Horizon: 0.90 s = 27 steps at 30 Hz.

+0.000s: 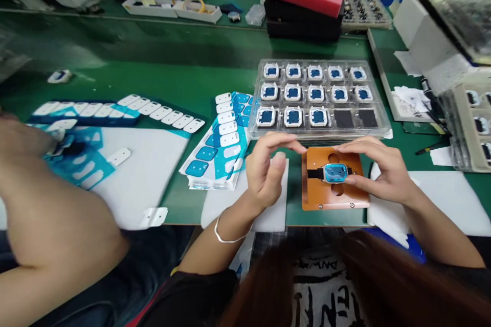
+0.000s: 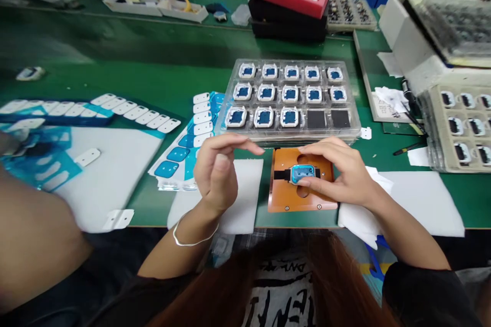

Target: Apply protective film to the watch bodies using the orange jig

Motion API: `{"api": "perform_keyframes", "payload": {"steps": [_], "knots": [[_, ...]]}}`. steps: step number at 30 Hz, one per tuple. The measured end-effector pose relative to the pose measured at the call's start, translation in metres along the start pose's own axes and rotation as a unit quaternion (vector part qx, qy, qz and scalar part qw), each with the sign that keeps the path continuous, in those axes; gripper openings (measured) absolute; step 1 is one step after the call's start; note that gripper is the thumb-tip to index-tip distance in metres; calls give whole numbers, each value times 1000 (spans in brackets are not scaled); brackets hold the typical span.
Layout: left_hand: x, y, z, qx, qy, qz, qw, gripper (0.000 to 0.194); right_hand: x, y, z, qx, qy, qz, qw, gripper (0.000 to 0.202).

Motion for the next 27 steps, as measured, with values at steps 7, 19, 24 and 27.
{"api": "perform_keyframes", "payload": {"steps": [7, 19, 24, 27], "knots": [[17, 2, -1, -49, 111, -10, 993, 33, -71, -8, 22, 52, -245, -95, 963, 75], [3, 1, -7, -81, 34, 6, 996, 32, -108, -4, 17, 103, -296, -93, 945, 71], [-1, 5, -5, -112, 48, 6, 993, 30, -49, -19, 29, 148, -174, 10, 974, 44], [4, 4, -6, -115, 79, 6, 990, 27, -3, -19, 31, 119, -91, 6, 989, 28]]}}
Point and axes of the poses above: each hand's wrist, its own z-axis towards the middle knuckle, its own x-axis out of the back of the hand, y = z × x, the point moved 9 cm from there along z, towards the middle knuckle, and after that the axes turned 8 degrees about z, right-handed, at the moved point
